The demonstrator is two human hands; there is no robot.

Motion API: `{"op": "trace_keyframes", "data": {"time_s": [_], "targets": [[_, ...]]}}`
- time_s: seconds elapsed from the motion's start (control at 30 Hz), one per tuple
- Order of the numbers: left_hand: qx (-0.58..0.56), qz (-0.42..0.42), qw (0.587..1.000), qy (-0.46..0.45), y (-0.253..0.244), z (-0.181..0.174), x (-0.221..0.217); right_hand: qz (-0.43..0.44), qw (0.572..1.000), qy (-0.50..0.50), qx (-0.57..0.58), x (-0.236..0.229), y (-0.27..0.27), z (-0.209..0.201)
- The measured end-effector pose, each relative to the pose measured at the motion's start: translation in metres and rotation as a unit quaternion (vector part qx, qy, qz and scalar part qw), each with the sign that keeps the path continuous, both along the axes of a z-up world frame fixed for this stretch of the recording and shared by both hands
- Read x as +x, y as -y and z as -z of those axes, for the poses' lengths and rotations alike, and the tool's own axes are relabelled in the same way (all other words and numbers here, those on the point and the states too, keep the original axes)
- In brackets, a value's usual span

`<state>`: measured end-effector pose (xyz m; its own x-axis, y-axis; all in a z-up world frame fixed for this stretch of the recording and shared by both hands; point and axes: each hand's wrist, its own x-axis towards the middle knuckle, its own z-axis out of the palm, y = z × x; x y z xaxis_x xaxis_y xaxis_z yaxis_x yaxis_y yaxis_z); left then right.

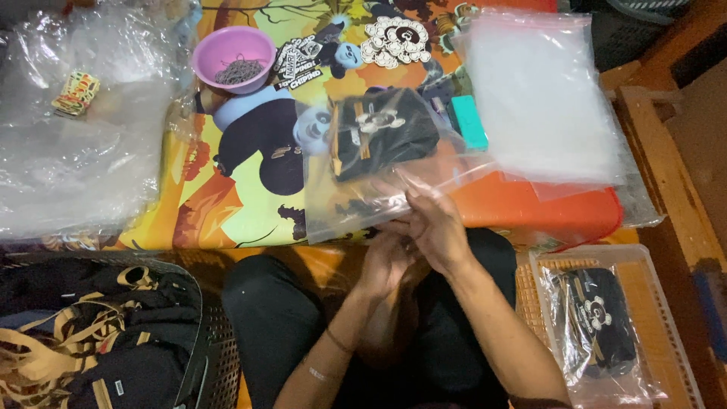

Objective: The person places a small black bag into a plastic sleeve, folds the plastic, and secures it. Then they pick up another black bag from a basket, opens it, and prepares it.

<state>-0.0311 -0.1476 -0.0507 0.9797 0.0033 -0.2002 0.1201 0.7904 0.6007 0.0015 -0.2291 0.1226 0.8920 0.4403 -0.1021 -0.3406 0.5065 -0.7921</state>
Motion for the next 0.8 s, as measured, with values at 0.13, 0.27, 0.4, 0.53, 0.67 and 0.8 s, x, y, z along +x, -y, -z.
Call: {"op": "trace_keyframes", "data": {"time_s": [0.13, 0.27, 0.4, 0.53, 0.67, 0.8], "targets": [[0.268, -0.003, 0.952, 0.144, -0.005, 0.071, 0.056, -0.005, 0.997, 0.069, -0.017, -0.029, 0.045, -0.033], [0.616, -0.016, 0.758, 0.213, 0.002, 0.114, 0.081, 0.056, 0.995, 0.046, -0.064, -0.056, 0.142, 0.005], [0.506, 0.008, 0.837, 0.207, -0.001, 0.075, 0.065, -0.010, 0.980, 0.115, -0.161, -0.074, 0.200, -0.027], [0.382, 0.043, 0.904, 0.189, 0.017, 0.013, 0.059, 0.106, 0.969, 0.056, -0.217, -0.099, 0.251, -0.012], [0.253, 0.100, 0.950, 0.155, 0.048, -0.064, 0.058, 0.173, 0.977, 0.092, -0.083, -0.130, 0.296, 0.001], [0.126, 0.201, 0.967, 0.090, 0.113, -0.127, 0.060, 0.434, 0.878, 0.002, -0.205, -0.164, 0.367, 0.037]]}}
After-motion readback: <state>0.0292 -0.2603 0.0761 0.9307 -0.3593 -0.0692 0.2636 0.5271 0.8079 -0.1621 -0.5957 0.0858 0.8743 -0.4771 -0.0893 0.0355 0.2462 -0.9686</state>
